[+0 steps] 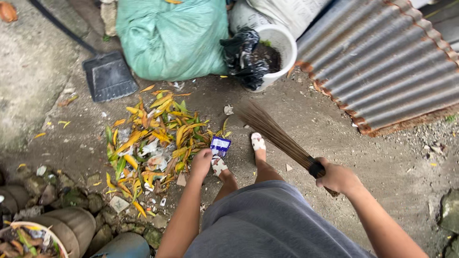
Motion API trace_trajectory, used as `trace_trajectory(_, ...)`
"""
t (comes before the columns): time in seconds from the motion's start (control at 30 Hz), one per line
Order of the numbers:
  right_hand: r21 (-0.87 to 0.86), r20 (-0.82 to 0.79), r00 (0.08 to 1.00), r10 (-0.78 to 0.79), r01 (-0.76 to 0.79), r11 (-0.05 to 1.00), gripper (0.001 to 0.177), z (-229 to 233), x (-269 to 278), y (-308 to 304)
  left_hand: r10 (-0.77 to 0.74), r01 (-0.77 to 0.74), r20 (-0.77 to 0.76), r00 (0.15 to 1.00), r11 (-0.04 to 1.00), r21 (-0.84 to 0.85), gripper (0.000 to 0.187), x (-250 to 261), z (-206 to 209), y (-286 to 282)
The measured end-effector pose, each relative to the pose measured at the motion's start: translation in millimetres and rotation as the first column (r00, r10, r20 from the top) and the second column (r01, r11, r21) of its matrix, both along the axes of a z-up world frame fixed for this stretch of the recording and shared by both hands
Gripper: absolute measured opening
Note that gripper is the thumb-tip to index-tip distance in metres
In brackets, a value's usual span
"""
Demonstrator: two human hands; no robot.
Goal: The person sweeps leaves and debris from a concrete outdoor area into a dustpan using a small hand broom, then carries the broom and dustpan while walking through the space.
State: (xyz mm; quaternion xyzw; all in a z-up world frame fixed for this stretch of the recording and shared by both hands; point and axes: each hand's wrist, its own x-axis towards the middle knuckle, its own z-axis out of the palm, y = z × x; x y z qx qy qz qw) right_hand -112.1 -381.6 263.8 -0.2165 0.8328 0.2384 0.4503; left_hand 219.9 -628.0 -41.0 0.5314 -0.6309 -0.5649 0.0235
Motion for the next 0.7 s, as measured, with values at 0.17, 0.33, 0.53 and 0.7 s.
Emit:
trace_trajectory(0.17, -0.066, -0.081, 0.977, -0.197, 0.192, 0.979, 0.094, -36, -48, 60, 0.031, -0.027, -0.037, 0.999, 0.992, 0.119, 0.032, -167, -14, -38)
trace_trajectory(0.33, 0.0, -0.064, 0.947, -0.313, 0.314, 0.949, 0.094, -62, -112, 85, 0.258, -0.167, -0.266, 0.929, 0.932, 0.323, 0.038, -302, -71, -65)
trace_trajectory(0.53, 0.11, 0.069, 0.93, -0.362, 0.354, 0.929, 0.092, -92, -180, 99, 0.412, -0.425, 0.147, 0.899, 0.743, 0.517, 0.036, -398, -100, -70)
trace_trajectory(0.7, 0.157, 0.149, 0.919, -0.365, 0.342, 0.926, 0.086, -103, -211, 101, 0.696, -0.63, -0.007, 0.718, 0.655, 0.416, 0.016, -398, -123, -86)
